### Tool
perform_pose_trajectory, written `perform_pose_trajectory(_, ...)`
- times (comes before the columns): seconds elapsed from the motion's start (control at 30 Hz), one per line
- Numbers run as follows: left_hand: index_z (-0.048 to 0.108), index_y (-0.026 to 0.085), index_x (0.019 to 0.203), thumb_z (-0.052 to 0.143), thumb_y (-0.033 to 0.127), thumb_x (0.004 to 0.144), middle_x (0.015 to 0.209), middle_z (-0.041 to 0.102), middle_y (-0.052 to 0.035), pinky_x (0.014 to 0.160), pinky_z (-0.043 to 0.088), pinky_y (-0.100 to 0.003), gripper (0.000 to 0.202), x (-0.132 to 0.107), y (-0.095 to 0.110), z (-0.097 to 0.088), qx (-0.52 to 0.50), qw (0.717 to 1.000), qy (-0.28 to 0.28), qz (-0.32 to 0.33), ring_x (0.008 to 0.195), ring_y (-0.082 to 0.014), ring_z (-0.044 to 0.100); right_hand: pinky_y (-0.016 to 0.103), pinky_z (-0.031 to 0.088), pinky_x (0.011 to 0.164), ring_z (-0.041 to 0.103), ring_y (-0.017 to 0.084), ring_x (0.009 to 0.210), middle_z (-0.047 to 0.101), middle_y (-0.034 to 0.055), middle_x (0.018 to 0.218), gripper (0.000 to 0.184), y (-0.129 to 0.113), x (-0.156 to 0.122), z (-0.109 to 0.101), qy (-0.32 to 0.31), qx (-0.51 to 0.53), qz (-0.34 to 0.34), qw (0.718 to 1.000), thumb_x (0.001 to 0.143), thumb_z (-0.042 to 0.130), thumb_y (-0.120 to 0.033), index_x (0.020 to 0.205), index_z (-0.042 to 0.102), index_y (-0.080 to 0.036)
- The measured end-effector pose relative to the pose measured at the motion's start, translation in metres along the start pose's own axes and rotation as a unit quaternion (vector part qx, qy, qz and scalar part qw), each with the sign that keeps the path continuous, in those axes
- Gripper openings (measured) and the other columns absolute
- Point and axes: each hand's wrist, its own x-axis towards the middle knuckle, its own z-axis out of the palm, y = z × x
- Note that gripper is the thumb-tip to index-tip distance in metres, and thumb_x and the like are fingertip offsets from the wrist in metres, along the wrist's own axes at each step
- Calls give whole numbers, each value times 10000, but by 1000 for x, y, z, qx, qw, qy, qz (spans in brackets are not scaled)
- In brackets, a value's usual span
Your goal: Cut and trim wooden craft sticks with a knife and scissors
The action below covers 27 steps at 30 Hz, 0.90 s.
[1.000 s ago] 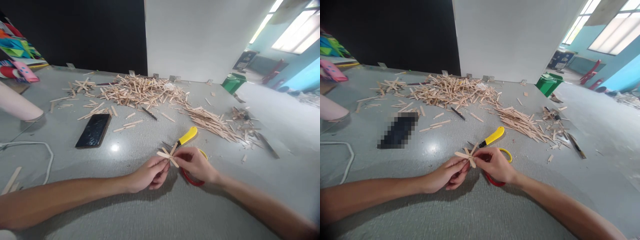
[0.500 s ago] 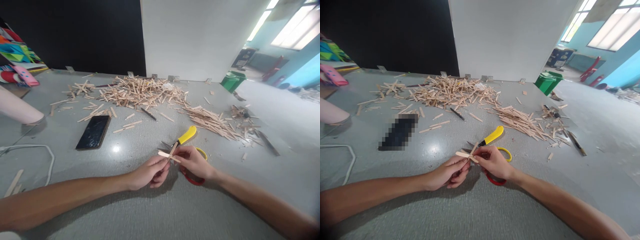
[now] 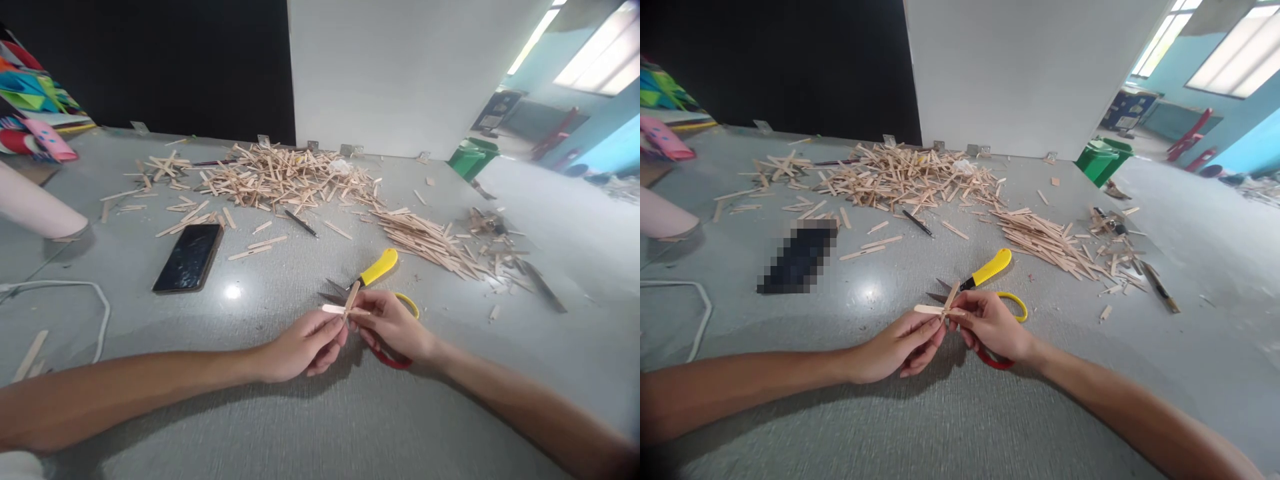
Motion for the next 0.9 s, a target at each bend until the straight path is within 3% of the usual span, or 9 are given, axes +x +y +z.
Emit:
perform_pose_trajectory(0.17, 526, 205, 918, 443, 561, 1110, 542, 462, 87, 407, 306, -185, 413, -2, -1, 1, 30, 999, 20, 15, 426, -85, 371, 163, 401, 363, 538, 48, 420, 717, 10, 781, 406, 3, 1, -2, -28, 2, 3, 1000, 998, 695, -563, 976, 680, -158)
perform_pose_trajectory(0.3, 523, 202, 919, 448, 545, 1114, 545, 464, 88, 392, 274, -175, 402, -3, -2, 1, 56, 997, 47, 28, 414, -73, 373, 150, 438, 361, 574, 51, 429, 722, 10, 791, 404, 5, 1, 0, -37, -3, -8, 999, 1016, 671, -558, 997, 680, -155)
perform_pose_trajectory(0.43, 507, 211, 1035, 483, 542, 1110, 554, 479, 102, 387, 277, -162, 340, -5, -5, 1, 74, 993, 78, 51, 409, -68, 370, 147, 455, 349, 567, 65, 401, 650, -36, 657, 396, 8, 1, 2, -37, 7, -1, 999, 1026, 659, -544, 1042, 683, -150)
perform_pose_trajectory(0.53, 427, 247, 1155, 477, 539, 1117, 550, 475, 129, 400, 319, -149, 298, -6, -6, 0, 76, 989, 105, 68, 411, -75, 382, 167, 481, 337, 637, 107, 451, 678, -18, 711, 398, 8, -1, 4, -22, -2, -8, 1000, 1031, 656, -509, 1223, 639, -161)
perform_pose_trajectory(0.63, 384, 269, 1152, 447, 541, 1127, 556, 460, 140, 407, 350, -142, 281, -4, -7, -1, 75, 986, 129, 79, 415, -76, 391, 183, 487, 344, 628, 118, 452, 666, -39, 705, 362, 10, -4, 8, 27, -38, -34, 998, 1047, 628, -407, 1329, 539, -196)
perform_pose_trajectory(0.7, 385, 271, 1147, 448, 544, 1125, 566, 465, 136, 405, 363, -144, 281, -3, -8, -2, 76, 984, 141, 83, 418, -77, 397, 172, 446, 348, 539, 86, 396, 627, -71, 660, 257, 13, -6, 11, 76, -70, -48, 993, 1057, 587, -334, 1274, 518, -215)
perform_pose_trajectory(0.77, 389, 272, 1160, 453, 547, 1122, 578, 476, 131, 402, 367, -148, 285, -2, -8, -3, 78, 981, 153, 86, 422, -80, 404, 171, 411, 372, 494, 55, 412, 659, -40, 760, 176, 17, -8, 12, 114, -101, -77, 985, 1026, 604, -278, 1176, 534, -219)
perform_pose_trajectory(0.9, 414, 261, 1202, 462, 556, 1118, 561, 472, 128, 402, 364, -152, 311, -2, -9, -4, 94, 977, 165, 95, 424, -86, 415, 202, 457, 463, 554, 66, 551, 700, 46, 1003, 226, 19, -9, 12, 99, -148, -125, 976, 928, 703, -235, 1115, 579, -209)
